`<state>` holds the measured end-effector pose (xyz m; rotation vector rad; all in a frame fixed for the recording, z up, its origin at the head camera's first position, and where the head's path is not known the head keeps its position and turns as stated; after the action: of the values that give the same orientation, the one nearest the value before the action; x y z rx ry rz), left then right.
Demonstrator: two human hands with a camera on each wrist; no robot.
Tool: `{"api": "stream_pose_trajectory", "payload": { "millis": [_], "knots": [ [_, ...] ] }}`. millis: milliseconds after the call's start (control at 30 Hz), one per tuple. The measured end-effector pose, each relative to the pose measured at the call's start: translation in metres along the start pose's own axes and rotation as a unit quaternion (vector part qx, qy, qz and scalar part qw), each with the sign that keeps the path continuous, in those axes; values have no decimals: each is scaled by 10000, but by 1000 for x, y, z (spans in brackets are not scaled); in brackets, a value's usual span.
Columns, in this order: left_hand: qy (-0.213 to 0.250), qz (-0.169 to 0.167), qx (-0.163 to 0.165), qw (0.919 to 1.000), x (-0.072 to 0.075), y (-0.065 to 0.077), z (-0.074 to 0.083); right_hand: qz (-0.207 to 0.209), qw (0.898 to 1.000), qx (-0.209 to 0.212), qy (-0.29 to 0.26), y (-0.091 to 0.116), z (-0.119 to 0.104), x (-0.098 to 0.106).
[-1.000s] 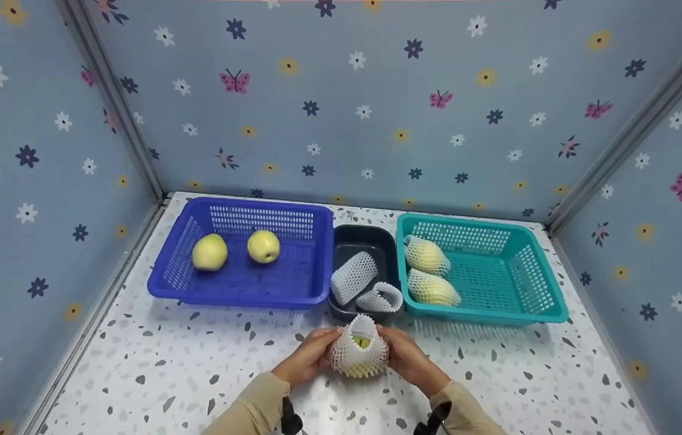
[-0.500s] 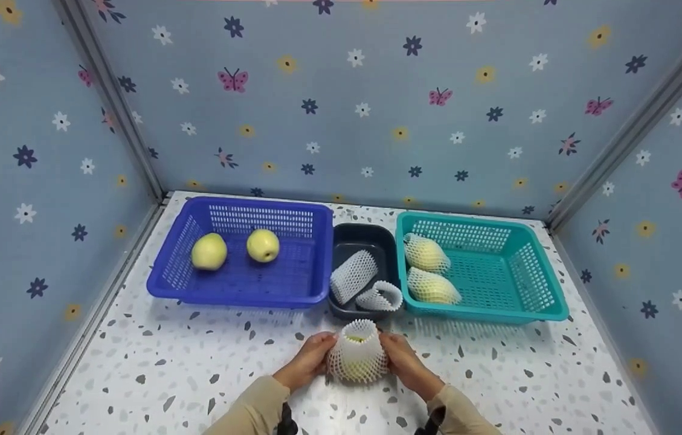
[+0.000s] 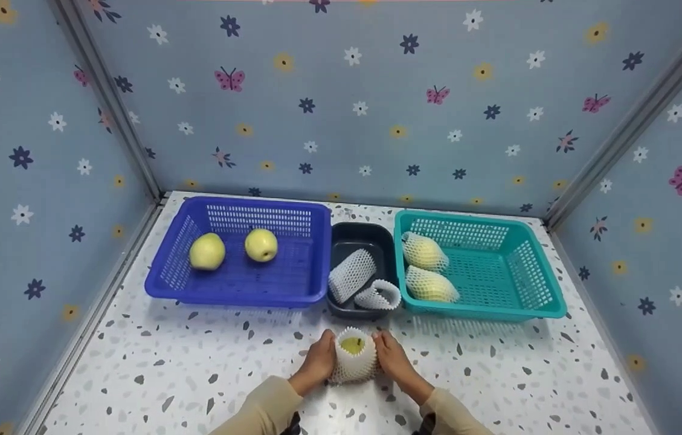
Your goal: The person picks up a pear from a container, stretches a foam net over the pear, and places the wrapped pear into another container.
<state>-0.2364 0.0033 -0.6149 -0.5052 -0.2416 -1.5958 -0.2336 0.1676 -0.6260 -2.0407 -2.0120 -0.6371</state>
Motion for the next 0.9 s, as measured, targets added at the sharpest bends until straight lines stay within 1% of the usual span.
{"api": "stream_pose_trajectory", "payload": {
  "millis": [67, 133, 200, 300, 333, 433, 467, 533, 633, 700, 767, 900],
  "knots": [
    [-43, -15, 17, 10000, 1, 1, 3, -43, 9998, -97, -196, 2, -1, -1],
    [128, -79, 158, 9998, 2, 1, 4, -114, 9980, -283, -553, 4, -3, -2],
    [449, -146, 403, 9981, 4, 0, 5, -198, 9940, -507, -949, 5, -6, -1],
    [1040, -173, 778, 9914, 6, -3, 6, -242, 9877, -653, -1402, 8, -18, 3],
    [1219, -154, 862, 9887, 8, -5, 7, -228, 9867, -647, -1472, 9, -24, 5],
    [1654, -99, 1020, 9809, 11, -7, 11, -31, 9890, -351, -1433, 15, -49, 13],
    [1777, -114, 1093, 9779, 11, -8, 15, 78, 9897, -242, -1407, 17, -57, 16],
    [1974, -157, 1188, 9730, 17, -6, 28, 310, 9894, -67, -1418, 22, -70, 22],
    [2167, -180, 1318, 9671, 25, -3, 47, 498, 9847, 15, -1672, 17, -63, 21],
    [2309, -112, 1321, 9639, 28, -3, 53, 416, 9806, -59, -1916, 12, -54, 18],
    [2429, 10, 1284, 9615, 24, -6, 47, 227, 9779, -176, -2073, 7, -44, 15],
    [2928, 98, 1493, 9444, 10, -11, 30, -119, 9731, -243, -2290, 7, -49, 13]
  ]
}}
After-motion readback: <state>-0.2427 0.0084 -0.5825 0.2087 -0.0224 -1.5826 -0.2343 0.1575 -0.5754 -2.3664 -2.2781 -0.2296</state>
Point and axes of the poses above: each hand's wrist, its own y-axis away from the middle knuckle, its own x-axis out of the back of the hand, z = x × y, the point moved 7 cm from there along -y, towards the middle knuckle, and after that the axes turned 8 degrees about z, right-handed, at the moved point
